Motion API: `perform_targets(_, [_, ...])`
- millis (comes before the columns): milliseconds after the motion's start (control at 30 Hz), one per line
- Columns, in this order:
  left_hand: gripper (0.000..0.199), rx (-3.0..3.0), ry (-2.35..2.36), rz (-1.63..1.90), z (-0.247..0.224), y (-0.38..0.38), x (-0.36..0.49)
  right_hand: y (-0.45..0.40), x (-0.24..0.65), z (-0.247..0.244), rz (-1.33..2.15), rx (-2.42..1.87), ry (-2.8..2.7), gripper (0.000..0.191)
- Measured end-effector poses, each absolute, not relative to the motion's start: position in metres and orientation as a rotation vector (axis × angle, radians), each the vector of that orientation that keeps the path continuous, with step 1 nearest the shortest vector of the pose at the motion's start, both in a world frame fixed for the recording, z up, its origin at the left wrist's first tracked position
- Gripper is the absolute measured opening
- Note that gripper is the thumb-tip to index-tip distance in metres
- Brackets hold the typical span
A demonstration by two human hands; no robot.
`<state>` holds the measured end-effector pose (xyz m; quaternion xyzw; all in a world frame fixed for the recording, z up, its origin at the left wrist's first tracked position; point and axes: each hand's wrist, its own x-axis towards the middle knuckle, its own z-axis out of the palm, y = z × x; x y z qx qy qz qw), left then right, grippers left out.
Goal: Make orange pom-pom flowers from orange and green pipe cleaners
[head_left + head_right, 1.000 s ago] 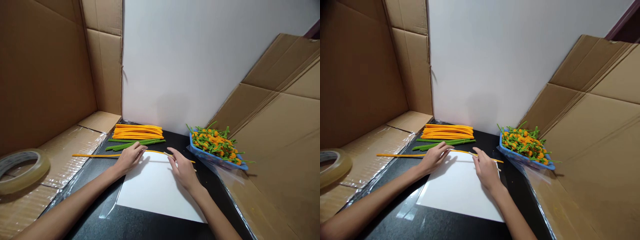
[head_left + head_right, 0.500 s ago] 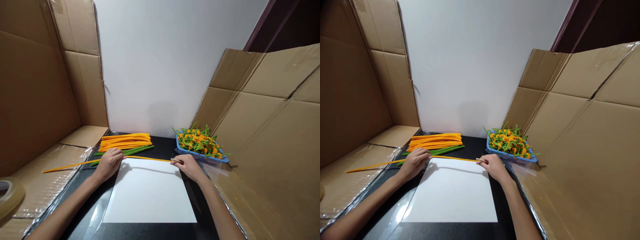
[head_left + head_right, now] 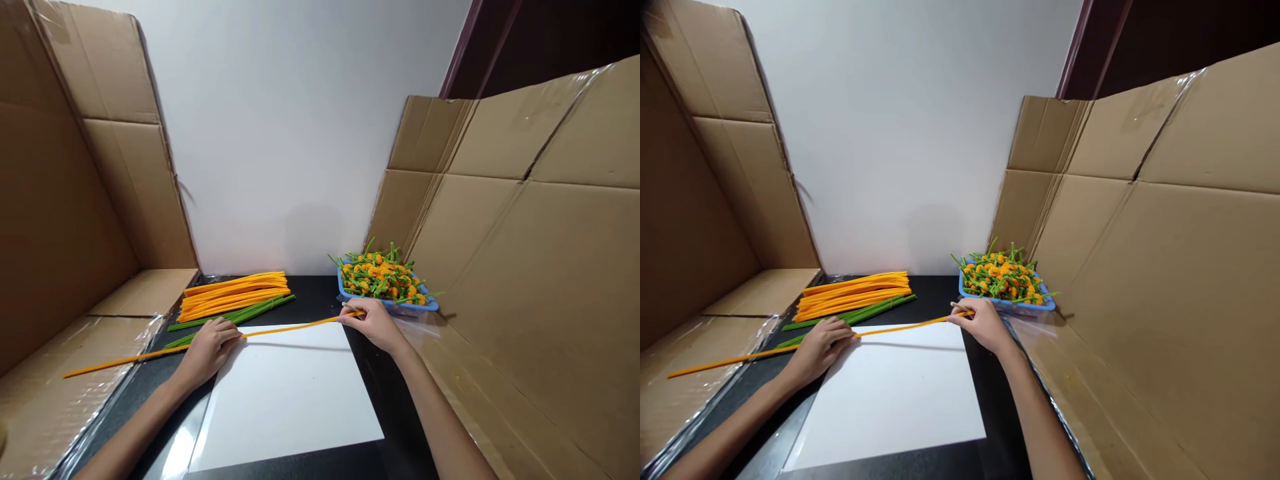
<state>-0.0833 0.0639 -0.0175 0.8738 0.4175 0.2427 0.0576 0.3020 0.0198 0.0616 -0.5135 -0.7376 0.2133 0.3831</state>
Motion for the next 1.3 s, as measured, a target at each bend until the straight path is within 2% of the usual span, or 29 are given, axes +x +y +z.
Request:
perform_targets(367, [0.035,2.346,1.256,0.789,-0.020,0.070,-0.089,0.022,0.282,0.052,0.898,-0.979,-1.245,0.031])
perform_targets(567, [0.041,2.400,1.305,0.767,-0.018,0.069,-0.090,0.023,0.265,0.046,0.815,-0.953,-1.164,0.033])
perform_targets(667, [0.035,2.441,1.357,0.834,-0.009,0.064,-0.084,0.021,0.256,0.043,0.757,-0.991,-1.175,0.035])
perform_targets(733, [0.055,2.439,1.367,0.968,0.002,0.053,-0.070,0.017,0.245,0.041,0.740,-1.010,-1.187,0.037])
perform_targets(767, [0.058,2.418,1.318,1.007,0.009,0.045,-0.059,0.014,0.238,0.040,0.744,-1.018,-1.205,0.038])
perform_targets(833, [0.049,2.300,1.197,1.073,0.023,0.028,-0.031,0.007,0.223,0.038,0.762,-1.026,-1.278,0.041])
perform_targets(933, [0.052,2.123,1.011,0.973,0.040,0.006,0.016,-0.004,0.203,0.036,0.743,-1.059,-1.395,0.044])
perform_targets(1033, [0.046,1.950,0.968,0.948,0.048,0.005,0.046,-0.008,0.197,0.035,0.719,-1.118,-1.370,0.043])
perform_targets(1133, [0.035,1.952,0.965,1.084,0.050,0.016,0.054,-0.003,0.205,0.036,0.779,-1.134,-1.385,0.038])
perform_targets(1300, [0.031,1.879,0.967,1.161,0.052,0.019,0.049,0.005,0.219,0.034,0.926,-1.158,-1.382,0.050])
